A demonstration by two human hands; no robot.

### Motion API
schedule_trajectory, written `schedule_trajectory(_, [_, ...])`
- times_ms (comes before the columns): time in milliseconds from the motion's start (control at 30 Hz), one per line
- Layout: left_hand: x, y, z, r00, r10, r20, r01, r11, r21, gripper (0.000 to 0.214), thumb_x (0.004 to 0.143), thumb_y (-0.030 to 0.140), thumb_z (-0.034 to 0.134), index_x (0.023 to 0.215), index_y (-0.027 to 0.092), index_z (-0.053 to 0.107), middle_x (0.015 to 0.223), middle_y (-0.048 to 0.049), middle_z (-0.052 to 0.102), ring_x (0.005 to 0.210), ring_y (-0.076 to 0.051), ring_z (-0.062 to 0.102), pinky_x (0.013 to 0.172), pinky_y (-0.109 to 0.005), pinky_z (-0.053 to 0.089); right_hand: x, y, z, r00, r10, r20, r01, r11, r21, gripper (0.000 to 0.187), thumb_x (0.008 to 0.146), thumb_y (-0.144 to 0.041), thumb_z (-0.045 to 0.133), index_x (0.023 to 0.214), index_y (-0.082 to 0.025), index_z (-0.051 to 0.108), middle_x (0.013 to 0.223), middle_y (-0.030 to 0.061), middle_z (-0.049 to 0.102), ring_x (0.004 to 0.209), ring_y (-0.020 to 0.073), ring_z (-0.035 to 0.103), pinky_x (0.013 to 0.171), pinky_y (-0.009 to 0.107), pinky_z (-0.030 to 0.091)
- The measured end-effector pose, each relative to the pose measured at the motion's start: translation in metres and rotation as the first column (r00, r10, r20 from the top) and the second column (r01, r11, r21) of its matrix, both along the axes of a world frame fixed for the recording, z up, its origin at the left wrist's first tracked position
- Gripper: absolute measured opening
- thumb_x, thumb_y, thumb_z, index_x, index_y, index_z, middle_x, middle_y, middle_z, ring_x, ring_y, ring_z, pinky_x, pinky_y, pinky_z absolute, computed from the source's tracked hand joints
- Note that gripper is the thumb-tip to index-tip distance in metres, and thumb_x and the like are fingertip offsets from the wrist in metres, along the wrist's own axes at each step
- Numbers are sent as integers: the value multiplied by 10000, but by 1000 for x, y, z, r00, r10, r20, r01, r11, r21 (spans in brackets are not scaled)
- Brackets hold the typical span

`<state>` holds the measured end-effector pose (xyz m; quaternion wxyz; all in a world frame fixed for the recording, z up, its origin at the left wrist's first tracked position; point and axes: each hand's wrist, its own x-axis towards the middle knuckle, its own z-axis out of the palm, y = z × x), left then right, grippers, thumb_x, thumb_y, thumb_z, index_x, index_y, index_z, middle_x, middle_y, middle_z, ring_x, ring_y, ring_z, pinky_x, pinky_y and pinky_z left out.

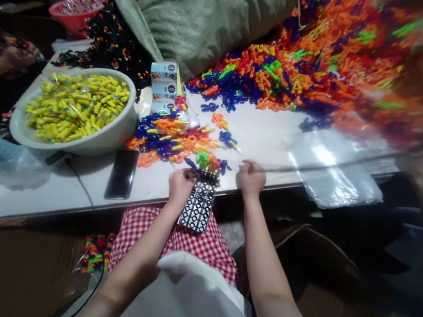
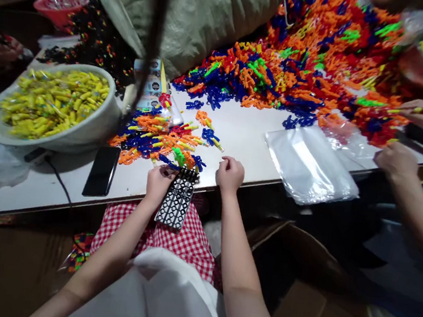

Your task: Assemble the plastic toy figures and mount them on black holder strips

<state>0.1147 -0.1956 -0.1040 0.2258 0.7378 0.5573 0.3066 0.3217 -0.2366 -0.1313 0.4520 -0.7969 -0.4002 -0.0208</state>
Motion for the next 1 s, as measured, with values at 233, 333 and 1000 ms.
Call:
schedule_trajectory(233, [-1, 0, -7, 997, 4, 82, -3, 1000, -16, 170, 690, 255, 650, 562, 153, 604, 542, -9, 579, 539, -125, 535, 588, -232, 421, 1, 0, 2, 999, -25, 34, 25, 1000, 1, 255, 757, -211, 411, 770, -182, 664, 619, 36, 608, 650, 192, 549, 669, 306, 420])
schedule_trajectory(333, [-2, 0, -11, 997, -28, 75, 29, 999, -19, 171, 703, 258, 637, 573, 155, 595, 542, -5, 579, 530, -120, 534, 563, -224, 412, 1, 1, 2, 999, -24, 34, 24, 1000, -5, 252, 755, -203, 414, 763, -183, 665, 612, 33, 605, 648, 191, 544, 664, 304, 413])
schedule_trajectory(1000, [7, 1, 1, 993, -86, -76, 82, 995, -56, 36, 723, 202, 622, 725, 173, 643, 761, -35, 668, 769, -180, 595, 755, -308, 403, 1, 3, 2, 1000, -21, 16, 21, 999, -43, 260, 746, -211, 407, 769, -178, 664, 629, 43, 611, 666, 199, 545, 675, 313, 410])
